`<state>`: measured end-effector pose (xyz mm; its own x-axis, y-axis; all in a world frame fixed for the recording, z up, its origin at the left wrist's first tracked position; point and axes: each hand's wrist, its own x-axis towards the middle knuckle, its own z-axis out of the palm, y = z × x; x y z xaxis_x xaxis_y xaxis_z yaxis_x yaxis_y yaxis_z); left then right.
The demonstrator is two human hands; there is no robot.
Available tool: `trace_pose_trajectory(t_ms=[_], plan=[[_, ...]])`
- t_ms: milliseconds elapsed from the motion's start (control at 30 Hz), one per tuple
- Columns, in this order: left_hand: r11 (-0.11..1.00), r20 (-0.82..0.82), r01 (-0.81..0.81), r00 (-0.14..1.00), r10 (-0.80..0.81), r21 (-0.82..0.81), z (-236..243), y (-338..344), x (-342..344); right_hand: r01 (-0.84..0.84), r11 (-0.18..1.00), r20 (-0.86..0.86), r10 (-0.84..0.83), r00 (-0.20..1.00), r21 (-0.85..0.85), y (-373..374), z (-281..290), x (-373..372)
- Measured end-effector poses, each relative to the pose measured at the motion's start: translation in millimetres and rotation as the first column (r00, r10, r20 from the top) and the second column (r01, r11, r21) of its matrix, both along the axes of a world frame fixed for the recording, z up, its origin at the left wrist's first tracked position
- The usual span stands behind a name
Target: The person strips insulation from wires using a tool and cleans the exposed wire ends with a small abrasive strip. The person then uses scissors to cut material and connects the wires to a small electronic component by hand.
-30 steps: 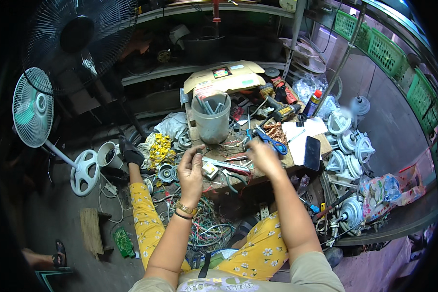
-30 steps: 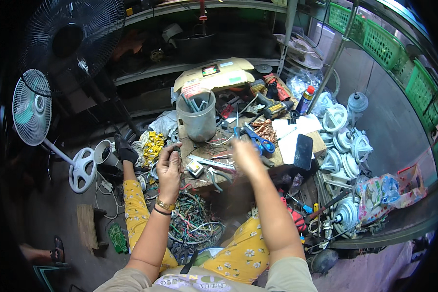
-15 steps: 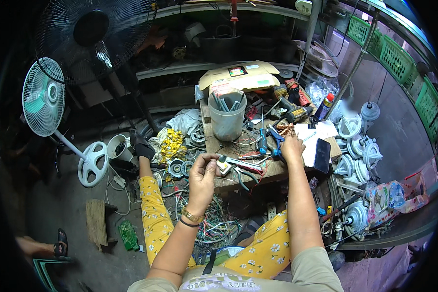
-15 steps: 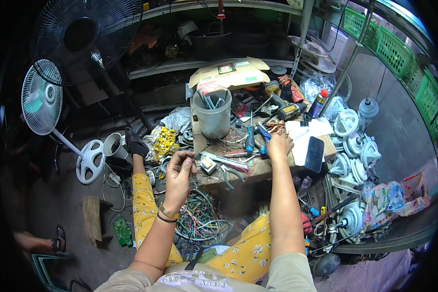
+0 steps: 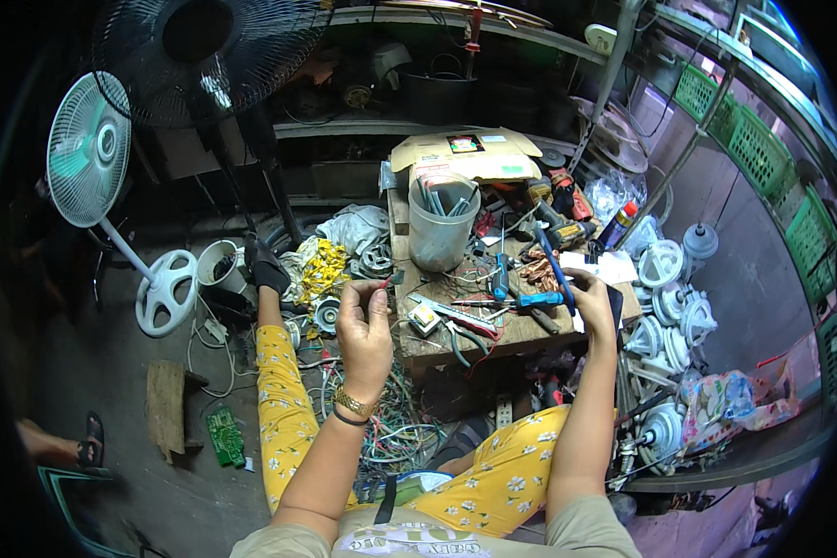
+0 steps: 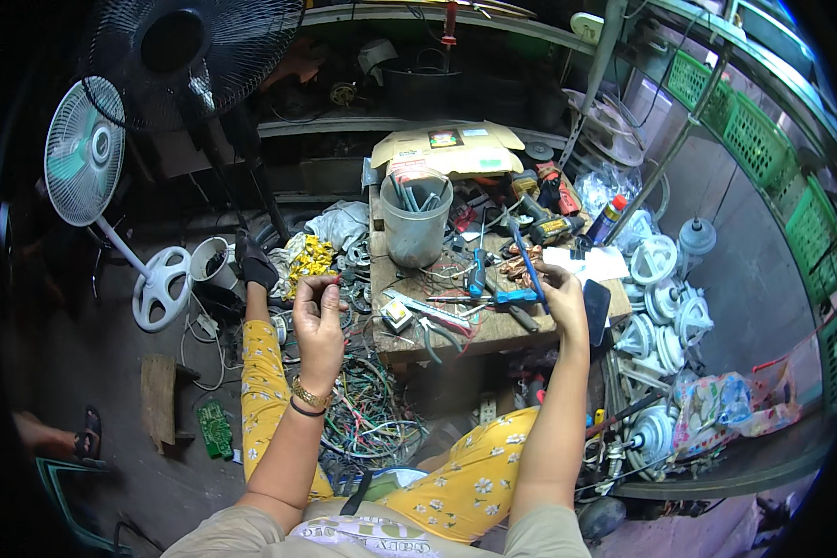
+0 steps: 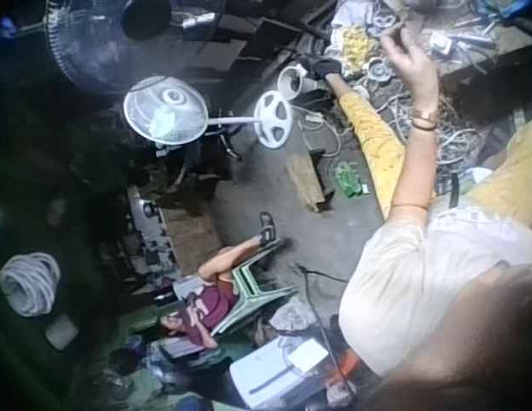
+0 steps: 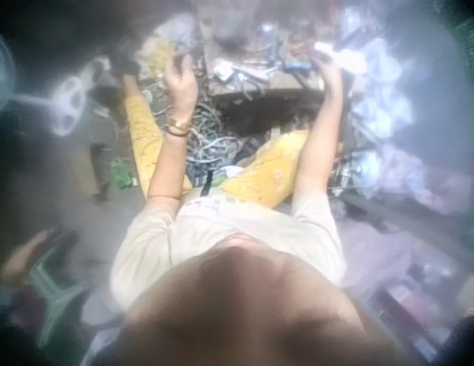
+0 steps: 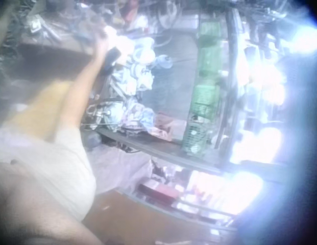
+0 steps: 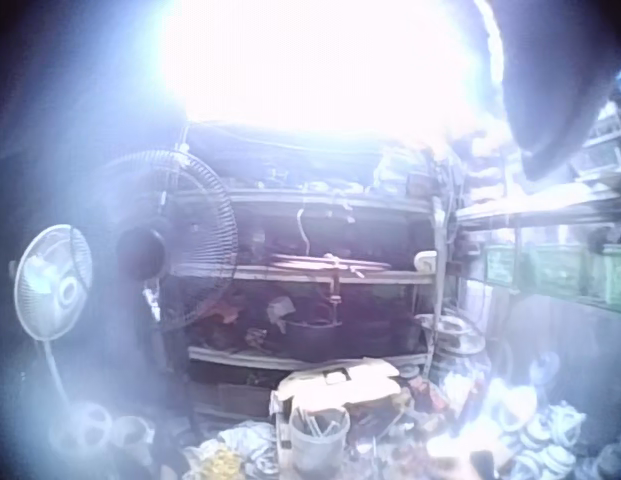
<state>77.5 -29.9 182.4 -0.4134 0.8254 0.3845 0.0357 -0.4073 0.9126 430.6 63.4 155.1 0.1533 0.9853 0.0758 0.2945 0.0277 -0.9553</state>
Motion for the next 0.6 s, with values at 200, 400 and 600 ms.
trace_pose_trajectory(t_ms=[200, 400, 600], plan=[[0.997, -0.083, -0.058, 0.995, 0.062, 0.045, 5.2, 5.4, -2.7, -0.380, 0.876, -0.466, 0.481, 0.742, 0.298, -60.8, 52.7, -125.7], [0.991, -0.121, -0.111, 0.985, 0.119, 0.073, 19.5, 6.6, -8.9, -0.619, 0.767, -0.520, 0.604, 0.604, 0.172, -97.0, 47.2, -188.7], [0.974, -0.107, -0.186, 0.974, 0.200, 0.131, 20.4, 17.1, -10.0, -0.684, 0.729, -0.449, 0.605, 0.657, -0.019, -93.7, 19.5, -194.1]])
